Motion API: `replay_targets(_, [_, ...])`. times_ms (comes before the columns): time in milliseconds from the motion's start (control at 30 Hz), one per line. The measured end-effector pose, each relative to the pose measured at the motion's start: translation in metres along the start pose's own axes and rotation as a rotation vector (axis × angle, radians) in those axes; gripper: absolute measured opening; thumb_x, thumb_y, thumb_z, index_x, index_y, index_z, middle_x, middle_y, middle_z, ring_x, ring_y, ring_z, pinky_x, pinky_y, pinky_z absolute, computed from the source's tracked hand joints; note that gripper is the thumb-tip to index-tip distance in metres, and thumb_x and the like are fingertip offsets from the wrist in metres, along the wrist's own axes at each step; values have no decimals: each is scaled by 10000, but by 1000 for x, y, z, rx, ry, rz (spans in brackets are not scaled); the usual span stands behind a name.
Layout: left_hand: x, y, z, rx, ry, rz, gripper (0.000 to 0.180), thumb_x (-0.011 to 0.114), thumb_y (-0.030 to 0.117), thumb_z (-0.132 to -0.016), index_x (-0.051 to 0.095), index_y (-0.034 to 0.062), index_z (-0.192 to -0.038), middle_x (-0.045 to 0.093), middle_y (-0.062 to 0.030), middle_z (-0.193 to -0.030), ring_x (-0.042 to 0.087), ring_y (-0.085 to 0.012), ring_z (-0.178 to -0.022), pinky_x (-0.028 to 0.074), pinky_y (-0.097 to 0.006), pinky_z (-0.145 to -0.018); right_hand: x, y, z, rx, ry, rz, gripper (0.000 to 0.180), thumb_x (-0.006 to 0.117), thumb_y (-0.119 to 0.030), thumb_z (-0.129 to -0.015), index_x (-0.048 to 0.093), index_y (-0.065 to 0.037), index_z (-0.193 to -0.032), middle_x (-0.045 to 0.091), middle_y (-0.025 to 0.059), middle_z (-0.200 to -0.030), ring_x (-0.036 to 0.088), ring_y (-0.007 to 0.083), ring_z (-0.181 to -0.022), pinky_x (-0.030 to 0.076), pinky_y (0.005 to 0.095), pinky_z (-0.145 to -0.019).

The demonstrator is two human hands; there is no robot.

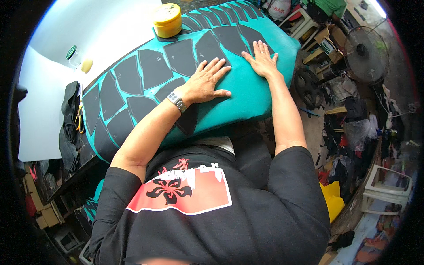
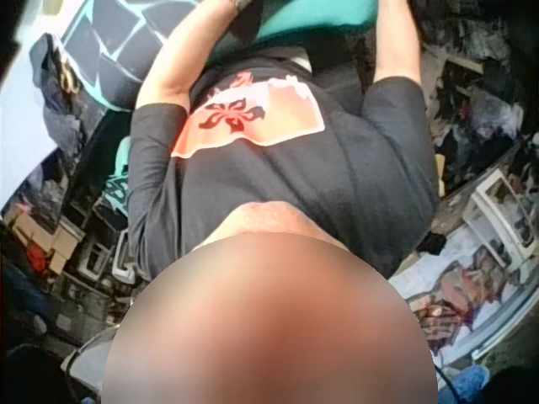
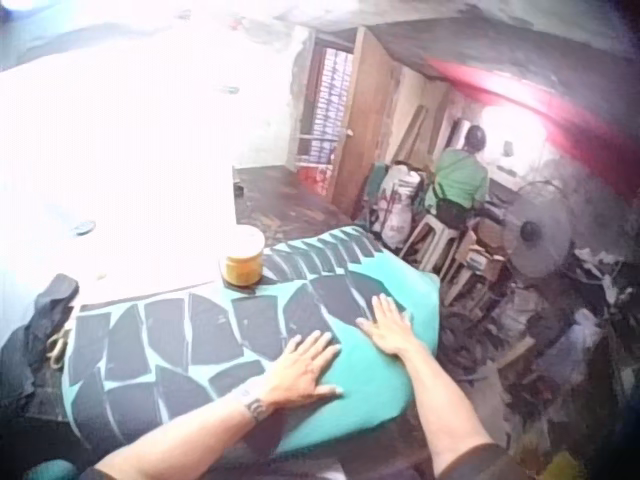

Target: The person arranges multiple black fabric pieces on a green work surface. They pick up pieces from a nearby pile, place them in a row, and adjust their positions to align them neatly.

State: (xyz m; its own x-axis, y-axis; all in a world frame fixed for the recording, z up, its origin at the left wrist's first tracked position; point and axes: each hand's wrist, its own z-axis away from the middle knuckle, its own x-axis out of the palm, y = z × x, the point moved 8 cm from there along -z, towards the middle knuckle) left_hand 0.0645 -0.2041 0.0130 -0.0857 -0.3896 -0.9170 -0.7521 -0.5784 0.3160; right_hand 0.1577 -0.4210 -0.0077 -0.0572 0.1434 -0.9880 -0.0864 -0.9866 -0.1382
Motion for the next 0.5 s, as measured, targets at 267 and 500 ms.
replay_targets(267, [-5,7,12,15,27,-28,876,544,668,-889,352,95,-1523,289,-189,-1593,219,-349,-1495,149,-518,-1211,-8,-2,18,-72,-85,24,927,254,-775,-926,70,-169,-1602,2,48,-1674,-1,231,-1541,-34,646,-1178])
replay_targets(500, [-3,7,12,-16,-25,-61,871,449,698,-921,320,98,-1539,254,-177,-1609,182,-339,-1507,112,-512,-1221,-31,-3,67,-179,-131,-245,822,271,-742,-952,412,-152,-1507,345,105,-1583,270,278,-1483,71,604,-1193])
